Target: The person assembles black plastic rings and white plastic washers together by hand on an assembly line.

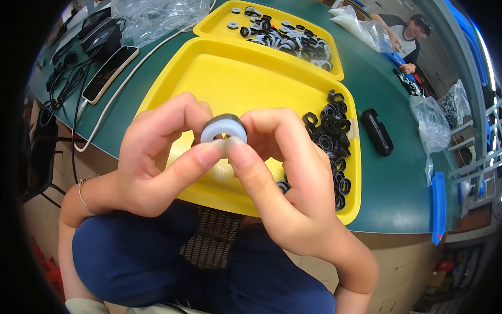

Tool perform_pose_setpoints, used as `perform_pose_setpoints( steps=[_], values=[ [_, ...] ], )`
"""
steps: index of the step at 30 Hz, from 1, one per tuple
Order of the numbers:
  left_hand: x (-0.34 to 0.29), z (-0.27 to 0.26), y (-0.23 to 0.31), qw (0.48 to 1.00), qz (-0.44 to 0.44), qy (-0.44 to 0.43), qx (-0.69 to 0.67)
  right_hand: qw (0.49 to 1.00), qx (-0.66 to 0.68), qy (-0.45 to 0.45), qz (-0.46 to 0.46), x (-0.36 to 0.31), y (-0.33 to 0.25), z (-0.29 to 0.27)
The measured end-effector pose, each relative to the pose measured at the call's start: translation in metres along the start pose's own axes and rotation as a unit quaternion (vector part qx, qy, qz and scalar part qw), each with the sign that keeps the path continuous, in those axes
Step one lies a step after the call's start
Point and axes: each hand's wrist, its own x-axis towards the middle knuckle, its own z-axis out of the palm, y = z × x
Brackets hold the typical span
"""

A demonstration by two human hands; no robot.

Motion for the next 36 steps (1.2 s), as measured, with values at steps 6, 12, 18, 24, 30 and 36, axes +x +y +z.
perform_pose_setpoints(
  steps=[6, 12, 18, 24, 30, 36],
  values=[
    [0.003, -0.002, 0.005, 0.961, -0.151, -0.031, -0.229, 0.990, 0.091, -0.003, 0.103, 0.003, -0.008, 0.004],
    [0.002, -0.001, 0.005, 0.948, -0.230, -0.037, -0.217, 0.984, 0.097, -0.004, 0.152, 0.006, -0.006, 0.006],
    [0.005, -0.005, 0.001, 0.943, -0.236, -0.039, -0.231, 0.966, 0.179, -0.009, 0.185, 0.012, -0.013, -0.002],
    [0.008, -0.019, 0.056, 0.944, -0.009, -0.276, -0.179, 0.959, 0.035, 0.280, 0.008, -0.006, -0.040, -0.067],
    [-0.039, -0.007, 0.128, 0.807, -0.034, -0.384, -0.447, 0.936, 0.059, 0.341, 0.060, -0.088, -0.045, -0.067],
    [-0.108, -0.003, 0.174, 0.755, -0.021, -0.382, -0.532, 0.908, -0.014, 0.412, 0.069, -0.136, -0.069, -0.069]
  ],
)
